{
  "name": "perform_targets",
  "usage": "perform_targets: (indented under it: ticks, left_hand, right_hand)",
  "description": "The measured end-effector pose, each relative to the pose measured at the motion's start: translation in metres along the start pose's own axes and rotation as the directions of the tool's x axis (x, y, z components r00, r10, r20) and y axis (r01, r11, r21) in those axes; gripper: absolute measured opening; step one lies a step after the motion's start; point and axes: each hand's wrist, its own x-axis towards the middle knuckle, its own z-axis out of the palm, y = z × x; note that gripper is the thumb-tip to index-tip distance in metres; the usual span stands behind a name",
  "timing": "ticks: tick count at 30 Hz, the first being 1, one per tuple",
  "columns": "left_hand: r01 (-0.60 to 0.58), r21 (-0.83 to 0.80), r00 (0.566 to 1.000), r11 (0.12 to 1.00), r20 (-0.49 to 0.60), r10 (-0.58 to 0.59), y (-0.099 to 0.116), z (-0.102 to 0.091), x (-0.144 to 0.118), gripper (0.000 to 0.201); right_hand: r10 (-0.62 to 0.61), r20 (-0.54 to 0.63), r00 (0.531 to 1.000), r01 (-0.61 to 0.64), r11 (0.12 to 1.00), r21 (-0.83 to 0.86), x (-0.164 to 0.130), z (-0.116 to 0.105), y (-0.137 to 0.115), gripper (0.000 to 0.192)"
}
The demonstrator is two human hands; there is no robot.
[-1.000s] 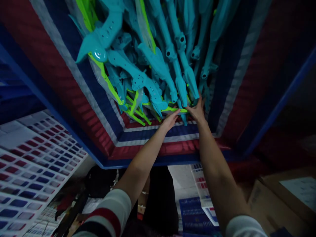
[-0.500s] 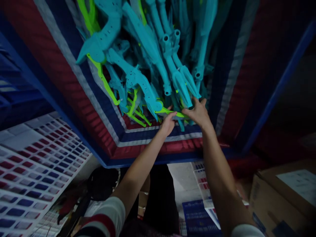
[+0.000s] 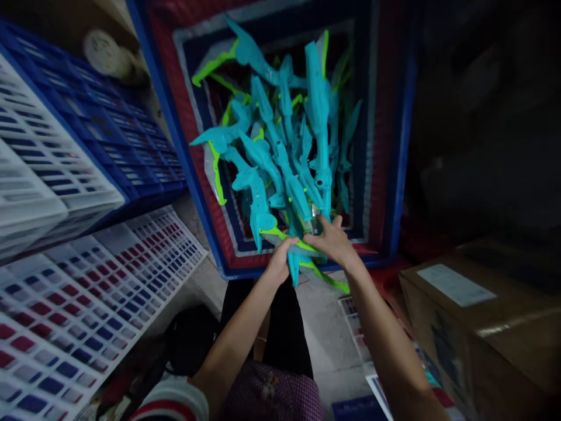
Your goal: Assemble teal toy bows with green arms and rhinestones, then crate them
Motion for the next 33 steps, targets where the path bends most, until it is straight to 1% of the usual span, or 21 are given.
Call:
perform_targets:
  ticks: [2,4,6,8,11,13,17,20,24,28,31,33]
  left_hand:
    - [0.005,-0.005,1.0,1.0,0.03,-0.005,0.004,-0.001,-0.03,0.036]
    - [0.006,-0.008,0.998,1.0,0.055,-0.005,0.006,-0.002,-0.059,0.038]
    - [-0.03,-0.003,0.997,1.0,0.068,0.03,0.008,-0.004,-0.087,0.04]
    - [-0.054,0.036,0.998,0.998,0.04,0.052,0.01,-0.008,-0.114,0.043]
    - [-0.05,0.132,0.999,0.99,-0.014,0.052,0.015,-0.02,-0.154,0.047]
    - [-0.041,0.183,0.999,0.982,-0.022,0.045,0.018,-0.032,-0.182,0.05]
    - [-0.008,0.214,1.0,0.977,-0.007,0.01,0.019,-0.059,-0.246,0.055]
    - [0.008,0.229,1.0,0.973,0.016,-0.012,0.012,-0.083,-0.299,0.062]
    - [-0.02,0.309,0.999,0.951,0.033,0.01,0.005,-0.115,-0.359,0.071]
    - [-0.044,0.417,0.994,0.908,0.107,-0.001,0.005,-0.145,-0.402,0.068]
    - [-0.046,0.504,0.987,0.862,0.156,-0.039,0.004,-0.166,-0.429,0.061]
    - [-0.04,0.565,0.978,0.824,0.191,-0.084,0.001,-0.178,-0.445,0.053]
  right_hand:
    - [0.012,0.013,1.0,-0.012,1.0,-0.007,-0.034,-0.013,-0.015,0.068]
    - [0.021,0.027,0.999,-0.021,0.999,0.025,-0.064,-0.023,-0.024,0.071]
    - [0.036,0.058,0.998,-0.041,0.995,0.093,-0.089,-0.025,-0.025,0.073]
    - [0.032,0.079,0.996,-0.046,0.981,0.19,-0.111,-0.02,-0.021,0.073]
    - [-0.028,0.058,0.998,0.007,0.939,0.343,-0.147,-0.003,-0.014,0.066]
    - [-0.046,0.016,0.999,0.036,0.919,0.393,-0.177,0.009,-0.015,0.061]
    - [0.016,-0.023,1.0,-0.006,0.925,0.381,-0.252,0.028,-0.033,0.057]
    - [0.011,-0.025,1.0,-0.001,0.915,0.403,-0.311,0.039,-0.045,0.055]
    - [0.01,-0.048,0.999,0.013,0.896,0.444,-0.379,0.058,-0.051,0.049]
    - [0.038,-0.115,0.993,0.021,0.879,0.476,-0.435,0.088,-0.053,0.047]
    - [0.073,-0.176,0.982,0.026,0.863,0.505,-0.474,0.118,-0.053,0.046]
    - [0.109,-0.204,0.973,0.02,0.841,0.541,-0.498,0.139,-0.05,0.044]
